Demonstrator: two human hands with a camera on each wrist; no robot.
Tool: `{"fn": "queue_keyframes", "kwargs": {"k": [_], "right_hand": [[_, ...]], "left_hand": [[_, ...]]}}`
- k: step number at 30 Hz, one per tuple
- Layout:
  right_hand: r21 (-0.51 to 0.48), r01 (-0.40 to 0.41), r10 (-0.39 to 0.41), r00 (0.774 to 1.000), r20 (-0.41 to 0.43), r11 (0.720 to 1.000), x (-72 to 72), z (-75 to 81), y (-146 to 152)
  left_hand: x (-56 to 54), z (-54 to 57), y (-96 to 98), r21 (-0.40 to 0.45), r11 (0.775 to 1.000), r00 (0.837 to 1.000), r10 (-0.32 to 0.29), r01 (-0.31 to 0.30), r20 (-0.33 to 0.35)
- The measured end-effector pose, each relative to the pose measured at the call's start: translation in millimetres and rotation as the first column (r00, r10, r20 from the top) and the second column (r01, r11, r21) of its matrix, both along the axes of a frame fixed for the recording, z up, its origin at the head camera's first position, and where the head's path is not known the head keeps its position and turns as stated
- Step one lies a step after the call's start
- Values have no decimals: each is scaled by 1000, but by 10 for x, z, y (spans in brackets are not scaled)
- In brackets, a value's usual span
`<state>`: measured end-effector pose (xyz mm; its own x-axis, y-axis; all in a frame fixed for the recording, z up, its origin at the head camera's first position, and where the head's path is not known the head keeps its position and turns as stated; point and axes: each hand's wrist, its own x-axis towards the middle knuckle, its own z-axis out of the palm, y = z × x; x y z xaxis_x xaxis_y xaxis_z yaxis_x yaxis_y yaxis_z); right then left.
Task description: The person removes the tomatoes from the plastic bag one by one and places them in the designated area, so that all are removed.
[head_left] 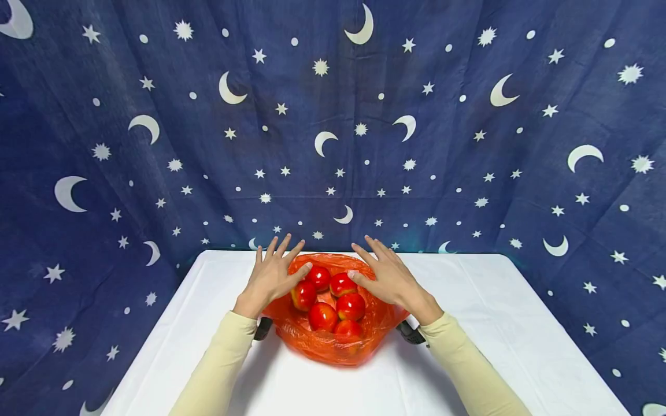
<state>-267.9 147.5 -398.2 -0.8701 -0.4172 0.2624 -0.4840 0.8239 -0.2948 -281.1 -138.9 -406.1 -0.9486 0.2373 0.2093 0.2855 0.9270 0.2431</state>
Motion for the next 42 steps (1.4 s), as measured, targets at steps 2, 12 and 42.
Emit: {"fn": "queue_keyframes", "kwargs": {"k": [2,12,42], "right_hand": [[-12,-14,14,1000,-4,1000,12,-13,-18],[-47,-35,36,999,23,998,35,-119,-129],[-203,-91,125,978,164,975,92,-363,-352]], "left_hand": [[8,-13,-35,9,1000,1000,4,-4,0],[21,-98,-186,91,995,999,31,-29,-20],[63,-537,-592,307,950,997,50,-64,53]]}}
